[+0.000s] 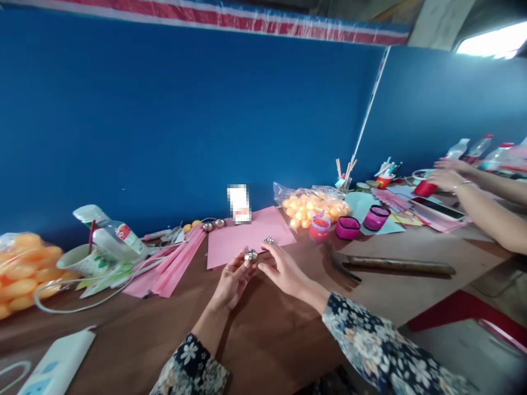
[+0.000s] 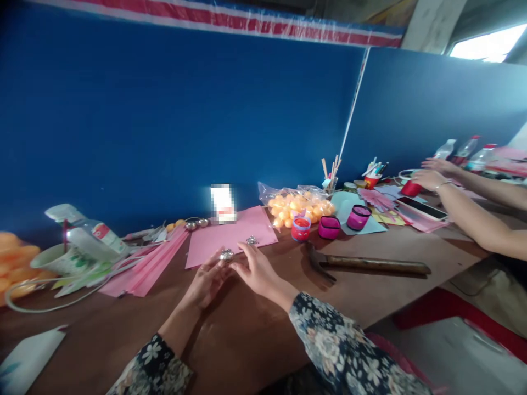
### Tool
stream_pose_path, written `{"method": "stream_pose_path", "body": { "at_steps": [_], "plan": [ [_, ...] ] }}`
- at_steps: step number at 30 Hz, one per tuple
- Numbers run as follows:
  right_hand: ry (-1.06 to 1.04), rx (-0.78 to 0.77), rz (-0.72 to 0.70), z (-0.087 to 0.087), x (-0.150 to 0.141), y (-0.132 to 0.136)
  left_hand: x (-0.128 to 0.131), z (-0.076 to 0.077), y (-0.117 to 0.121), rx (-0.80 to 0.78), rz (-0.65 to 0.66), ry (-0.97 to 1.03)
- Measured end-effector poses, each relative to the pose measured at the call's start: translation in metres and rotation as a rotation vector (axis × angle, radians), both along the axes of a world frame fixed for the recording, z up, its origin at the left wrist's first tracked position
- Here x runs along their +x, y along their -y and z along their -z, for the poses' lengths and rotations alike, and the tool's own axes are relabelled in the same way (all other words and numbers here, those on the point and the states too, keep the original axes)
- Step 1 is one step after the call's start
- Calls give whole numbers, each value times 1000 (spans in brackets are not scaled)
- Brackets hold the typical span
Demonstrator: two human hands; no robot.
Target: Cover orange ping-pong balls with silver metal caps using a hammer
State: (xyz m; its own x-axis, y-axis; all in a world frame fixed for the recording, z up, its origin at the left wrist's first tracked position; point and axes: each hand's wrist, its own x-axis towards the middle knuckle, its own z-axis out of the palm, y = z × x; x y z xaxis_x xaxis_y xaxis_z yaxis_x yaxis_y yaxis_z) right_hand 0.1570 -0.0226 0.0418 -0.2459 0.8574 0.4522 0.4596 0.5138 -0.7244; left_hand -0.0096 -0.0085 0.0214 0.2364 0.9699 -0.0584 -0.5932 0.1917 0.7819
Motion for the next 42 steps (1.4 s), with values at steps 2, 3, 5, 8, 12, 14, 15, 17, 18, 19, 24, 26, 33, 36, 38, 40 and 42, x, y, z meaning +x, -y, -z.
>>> {"method": "stream_pose_path", "body": {
  "at_steps": [2,3,5,8,12,14,15,17,18,19,24,26,33,36,38,40,42],
  "plan": [
    [-81,-64,-42,7,-9,-18,1,1,-2,14,-17,-9],
    [-103,-87,-58,9,-11,-25,1,2,-3,18,-28,-12],
    [-128,-97,-88,13,-12,-35,1,4,-5,18,-50,-17],
    [-159,-86,-154,18,-12,-41,1,9,-7,21,-69,-15],
    [-230,-106,-166,23,-15,-40,1,13,-9,41,-95,-43],
    [-237,-114,-159,24,-16,-38,2,13,-8,45,-119,-75],
    [-235,-119,-159,24,-16,-38,2,13,-8,47,-133,-90],
    [-227,-121,-151,22,-15,-36,3,13,-7,53,-159,-112],
    [-219,-120,-145,21,-14,-35,4,13,-6,57,-168,-121],
    [-215,-117,-136,20,-14,-34,5,13,-6,58,-176,-133],
    [-239,-155,-106,16,-14,-30,8,11,-3,64,-213,-253],
    [-263,-178,-105,15,-14,-30,9,10,-1,68,-191,-243],
    [-413,-295,-155,18,-14,-29,7,13,-2,49,-185,-208],
    [-533,-429,-188,22,-17,-27,7,14,-3,32,-205,-220],
    [-606,-525,-197,24,-18,-25,7,14,-3,24,-225,-222],
    [-671,-598,-174,25,-19,-25,8,14,-2,31,-240,-215],
    [-728,-649,-144,26,-20,-25,8,14,-2,45,-237,-211]
  ]
}}
